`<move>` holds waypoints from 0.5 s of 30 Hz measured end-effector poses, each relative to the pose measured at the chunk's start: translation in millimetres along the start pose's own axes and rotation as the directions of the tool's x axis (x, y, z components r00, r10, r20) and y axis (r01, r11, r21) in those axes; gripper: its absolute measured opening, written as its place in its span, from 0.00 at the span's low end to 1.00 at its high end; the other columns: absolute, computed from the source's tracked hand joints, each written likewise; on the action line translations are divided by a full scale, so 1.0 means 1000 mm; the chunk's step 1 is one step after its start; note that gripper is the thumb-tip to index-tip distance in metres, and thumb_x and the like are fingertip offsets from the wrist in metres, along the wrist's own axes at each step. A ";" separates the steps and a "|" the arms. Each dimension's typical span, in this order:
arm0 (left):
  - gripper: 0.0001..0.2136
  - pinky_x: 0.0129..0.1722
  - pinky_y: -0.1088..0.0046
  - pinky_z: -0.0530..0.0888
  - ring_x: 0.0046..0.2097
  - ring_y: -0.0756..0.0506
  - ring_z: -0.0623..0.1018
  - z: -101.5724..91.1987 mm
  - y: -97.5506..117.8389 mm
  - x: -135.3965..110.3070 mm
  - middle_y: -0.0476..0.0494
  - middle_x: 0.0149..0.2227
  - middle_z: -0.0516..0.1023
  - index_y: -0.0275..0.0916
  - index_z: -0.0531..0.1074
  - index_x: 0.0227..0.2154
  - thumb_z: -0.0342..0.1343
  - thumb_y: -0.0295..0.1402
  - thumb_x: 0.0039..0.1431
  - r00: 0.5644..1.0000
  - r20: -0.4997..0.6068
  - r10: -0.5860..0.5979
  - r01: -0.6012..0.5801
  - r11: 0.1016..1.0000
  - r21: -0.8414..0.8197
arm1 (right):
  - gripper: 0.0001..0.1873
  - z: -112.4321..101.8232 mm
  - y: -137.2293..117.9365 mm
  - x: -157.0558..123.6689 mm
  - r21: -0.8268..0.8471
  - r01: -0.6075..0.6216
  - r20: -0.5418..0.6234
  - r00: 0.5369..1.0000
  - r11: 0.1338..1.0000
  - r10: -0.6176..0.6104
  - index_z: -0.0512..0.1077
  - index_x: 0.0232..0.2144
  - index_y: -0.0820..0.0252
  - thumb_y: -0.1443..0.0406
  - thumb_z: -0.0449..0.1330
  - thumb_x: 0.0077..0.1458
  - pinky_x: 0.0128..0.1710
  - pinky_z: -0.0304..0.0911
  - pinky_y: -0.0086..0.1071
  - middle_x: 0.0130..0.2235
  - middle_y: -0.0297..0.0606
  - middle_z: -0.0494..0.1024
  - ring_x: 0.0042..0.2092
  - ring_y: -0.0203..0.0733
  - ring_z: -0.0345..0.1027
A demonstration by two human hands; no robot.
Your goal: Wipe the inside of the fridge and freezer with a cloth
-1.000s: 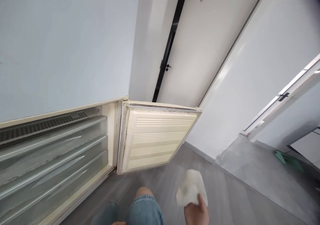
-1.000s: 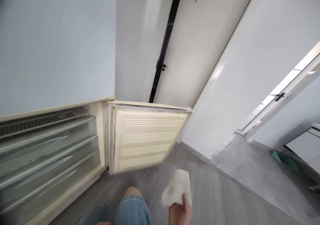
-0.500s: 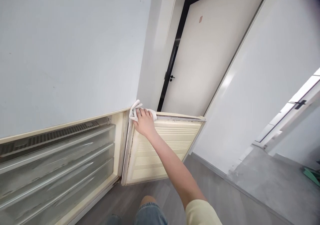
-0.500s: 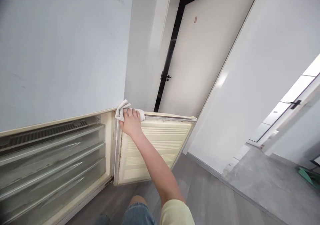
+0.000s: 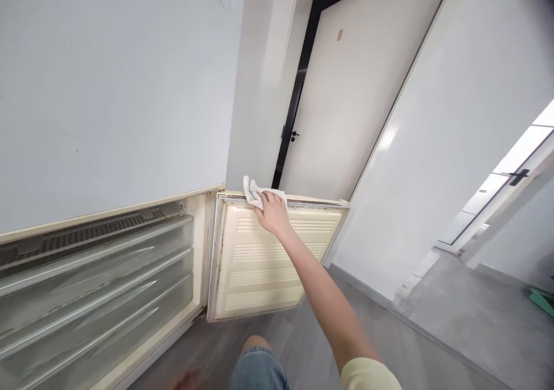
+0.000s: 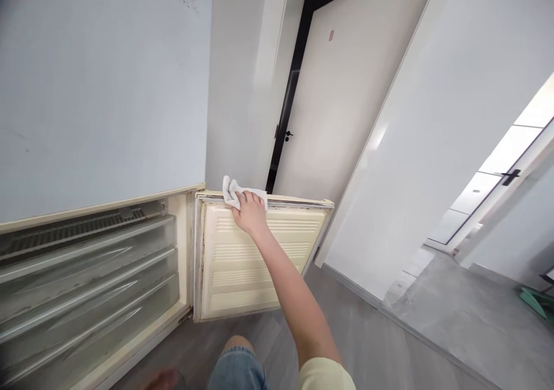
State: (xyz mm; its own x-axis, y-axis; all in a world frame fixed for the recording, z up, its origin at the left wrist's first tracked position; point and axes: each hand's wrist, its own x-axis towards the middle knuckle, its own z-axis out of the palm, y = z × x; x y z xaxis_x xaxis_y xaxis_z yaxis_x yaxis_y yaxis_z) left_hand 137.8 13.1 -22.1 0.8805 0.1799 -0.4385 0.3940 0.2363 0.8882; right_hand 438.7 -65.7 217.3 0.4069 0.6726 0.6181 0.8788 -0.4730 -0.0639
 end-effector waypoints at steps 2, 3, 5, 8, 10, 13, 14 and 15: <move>0.22 0.61 0.48 0.60 0.55 0.29 0.72 0.003 0.056 0.005 0.50 0.40 0.82 0.51 0.76 0.32 0.61 0.58 0.35 0.964 -0.167 0.208 -0.182 0.970 0.160 | 0.23 -0.004 0.005 -0.002 0.072 -0.018 -0.003 1.000 0.997 0.018 0.66 0.55 0.62 0.62 0.51 0.59 0.57 0.49 0.42 0.55 0.46 0.69 0.56 0.50 0.59; 0.20 0.61 0.51 0.61 0.56 0.33 0.72 0.005 0.092 0.006 0.47 0.45 0.81 0.49 0.75 0.38 0.57 0.54 0.45 0.919 -0.189 0.347 -0.294 0.920 0.261 | 0.21 -0.006 0.006 -0.003 0.135 -0.039 -0.016 0.999 0.990 0.041 0.68 0.53 0.62 0.62 0.51 0.59 0.57 0.49 0.42 0.54 0.46 0.70 0.56 0.50 0.60; 0.19 0.57 0.57 0.66 0.53 0.37 0.74 0.011 0.172 0.008 0.41 0.50 0.78 0.42 0.73 0.44 0.52 0.47 0.54 0.793 -0.143 0.592 -0.477 0.750 0.459 | 0.20 -0.007 0.005 -0.007 0.327 -0.137 -0.086 0.981 0.935 0.173 0.71 0.49 0.65 0.62 0.47 0.61 0.57 0.51 0.40 0.52 0.47 0.73 0.55 0.48 0.62; 0.17 0.58 0.64 0.64 0.54 0.43 0.72 0.030 0.285 0.015 0.43 0.52 0.76 0.40 0.70 0.47 0.44 0.40 0.60 0.595 -0.028 0.803 -0.583 0.455 0.673 | 0.27 0.003 -0.007 -0.021 0.652 -0.260 -0.244 0.818 0.713 0.522 0.68 0.52 0.69 0.57 0.40 0.63 0.56 0.55 0.40 0.52 0.51 0.72 0.55 0.47 0.63; 0.16 0.59 0.67 0.63 0.55 0.46 0.71 0.044 0.340 0.032 0.48 0.53 0.75 0.44 0.70 0.48 0.43 0.36 0.60 0.554 0.075 0.829 -0.567 0.310 0.763 | 0.29 0.018 -0.019 -0.035 0.722 -0.198 -0.371 0.698 0.663 0.613 0.62 0.57 0.70 0.56 0.40 0.63 0.57 0.55 0.42 0.56 0.53 0.68 0.58 0.47 0.60; 0.14 0.60 0.64 0.63 0.57 0.45 0.70 0.055 0.389 0.072 0.46 0.55 0.74 0.44 0.71 0.46 0.48 0.35 0.59 0.629 0.150 0.762 -0.435 0.186 0.881 | 0.29 0.047 -0.037 -0.052 0.488 0.037 -0.549 0.790 0.872 0.274 0.57 0.60 0.70 0.59 0.45 0.61 0.61 0.47 0.46 0.60 0.53 0.62 0.64 0.48 0.50; 0.14 0.59 0.60 0.65 0.56 0.44 0.71 0.055 0.397 0.086 0.43 0.53 0.76 0.41 0.72 0.45 0.51 0.36 0.58 0.675 0.157 0.721 -0.376 0.153 0.914 | 0.29 0.056 -0.042 -0.055 0.366 0.124 -0.523 0.847 0.922 0.094 0.57 0.60 0.69 0.61 0.46 0.60 0.62 0.44 0.47 0.62 0.51 0.61 0.65 0.49 0.47; 0.14 0.57 0.56 0.67 0.53 0.43 0.73 0.054 0.401 0.100 0.41 0.50 0.77 0.38 0.72 0.44 0.50 0.38 0.59 0.715 0.143 0.685 -0.310 0.126 0.942 | 0.29 0.063 -0.046 -0.056 0.259 0.193 -0.452 0.890 0.946 -0.057 0.57 0.61 0.68 0.62 0.48 0.59 0.63 0.41 0.48 0.63 0.49 0.59 0.66 0.49 0.43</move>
State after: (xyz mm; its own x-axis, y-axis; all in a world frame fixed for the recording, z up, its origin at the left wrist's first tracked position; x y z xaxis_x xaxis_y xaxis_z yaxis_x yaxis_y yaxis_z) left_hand 398.3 74.2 298.0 0.9368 0.1536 0.3144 0.0253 -0.9259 0.3770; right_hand 390.8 -45.9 136.0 0.1991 0.3681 0.9082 0.9747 -0.1707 -0.1445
